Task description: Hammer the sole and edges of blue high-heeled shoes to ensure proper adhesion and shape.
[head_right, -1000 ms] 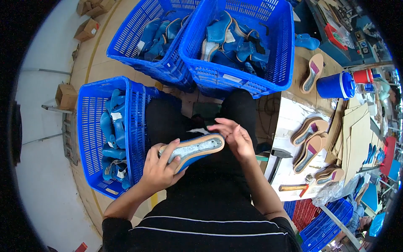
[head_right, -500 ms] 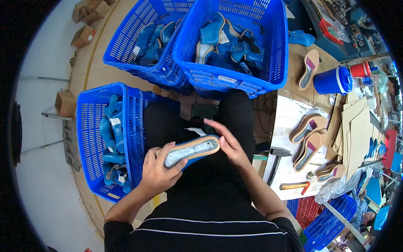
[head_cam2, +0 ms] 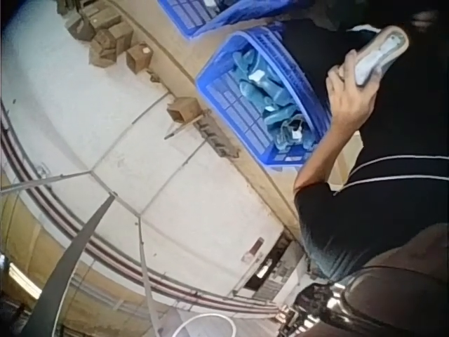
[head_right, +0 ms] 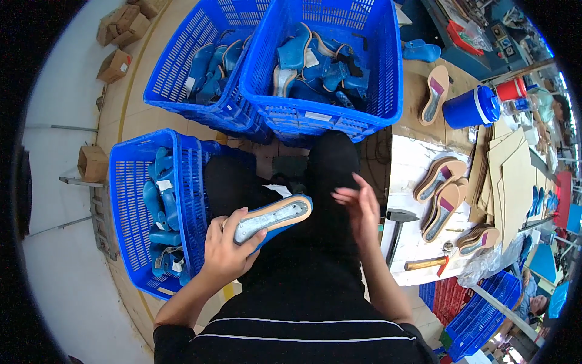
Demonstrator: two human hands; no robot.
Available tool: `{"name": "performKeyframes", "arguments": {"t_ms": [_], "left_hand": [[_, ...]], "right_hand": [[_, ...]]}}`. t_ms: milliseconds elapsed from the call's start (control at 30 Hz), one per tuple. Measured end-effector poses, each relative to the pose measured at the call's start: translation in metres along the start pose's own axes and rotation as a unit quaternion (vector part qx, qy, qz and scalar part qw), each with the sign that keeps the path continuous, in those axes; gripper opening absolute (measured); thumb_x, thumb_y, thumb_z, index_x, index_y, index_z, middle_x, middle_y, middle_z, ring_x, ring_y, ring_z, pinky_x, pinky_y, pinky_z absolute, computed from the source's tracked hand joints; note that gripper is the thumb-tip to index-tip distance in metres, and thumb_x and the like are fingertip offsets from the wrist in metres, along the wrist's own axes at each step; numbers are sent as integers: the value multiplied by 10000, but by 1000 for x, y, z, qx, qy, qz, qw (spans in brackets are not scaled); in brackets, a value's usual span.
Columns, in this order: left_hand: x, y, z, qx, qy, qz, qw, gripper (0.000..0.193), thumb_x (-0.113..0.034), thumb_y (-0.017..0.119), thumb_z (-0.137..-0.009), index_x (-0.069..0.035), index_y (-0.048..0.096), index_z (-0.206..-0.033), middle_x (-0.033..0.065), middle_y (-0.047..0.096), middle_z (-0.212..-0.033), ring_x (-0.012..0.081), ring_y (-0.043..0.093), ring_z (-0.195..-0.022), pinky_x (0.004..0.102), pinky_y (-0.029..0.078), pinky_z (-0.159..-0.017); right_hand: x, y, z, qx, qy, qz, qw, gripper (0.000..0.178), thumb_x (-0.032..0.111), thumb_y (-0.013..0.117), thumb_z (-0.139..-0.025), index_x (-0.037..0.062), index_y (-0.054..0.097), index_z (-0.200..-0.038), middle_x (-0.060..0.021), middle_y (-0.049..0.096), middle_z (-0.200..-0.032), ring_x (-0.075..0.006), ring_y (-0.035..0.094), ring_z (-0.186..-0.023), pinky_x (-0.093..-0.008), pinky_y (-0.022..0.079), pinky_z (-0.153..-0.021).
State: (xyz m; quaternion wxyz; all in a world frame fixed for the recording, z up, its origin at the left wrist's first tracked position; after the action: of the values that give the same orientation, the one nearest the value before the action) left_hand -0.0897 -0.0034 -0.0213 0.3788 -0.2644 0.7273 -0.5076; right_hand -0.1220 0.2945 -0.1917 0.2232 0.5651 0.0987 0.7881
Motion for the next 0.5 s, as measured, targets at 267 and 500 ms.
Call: {"name": "performKeyframes", "arguments": {"t_ms": [267,500], "left_hand": [[0,-3,-1,-14,-1,-1,1000,660,-47,891,-755,-288,743,-1351,217,565,-1463,404,593,-1097,481,530,-876],[-1,-3,0,-5,-5,13,1000,675,-27,892,-758,-282,739,-1364,217,537,-1492,407,577,-1126,483,522,-876]], "right_hand": [[34,-181,125,-418,-109,481,763,413,312,823,-998,23,619,-1212,-113,631,-999,-216,600,-907,-370,516,-843],[-4,-228,135,-368,-24,627,686,479,263,788,-981,-35,584,-1295,-266,648,-1070,-457,651,-1046,-506,513,-970]]}}
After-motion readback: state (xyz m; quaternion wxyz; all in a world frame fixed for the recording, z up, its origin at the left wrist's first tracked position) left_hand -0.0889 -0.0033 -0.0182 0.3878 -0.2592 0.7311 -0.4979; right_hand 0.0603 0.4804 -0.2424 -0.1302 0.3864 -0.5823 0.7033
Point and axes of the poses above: each hand's wrist, its own z-axis away from the middle knuckle, its own y-axis out of the palm, x = y × z, the point moved 10 cm from there along -z, towards the middle knuckle
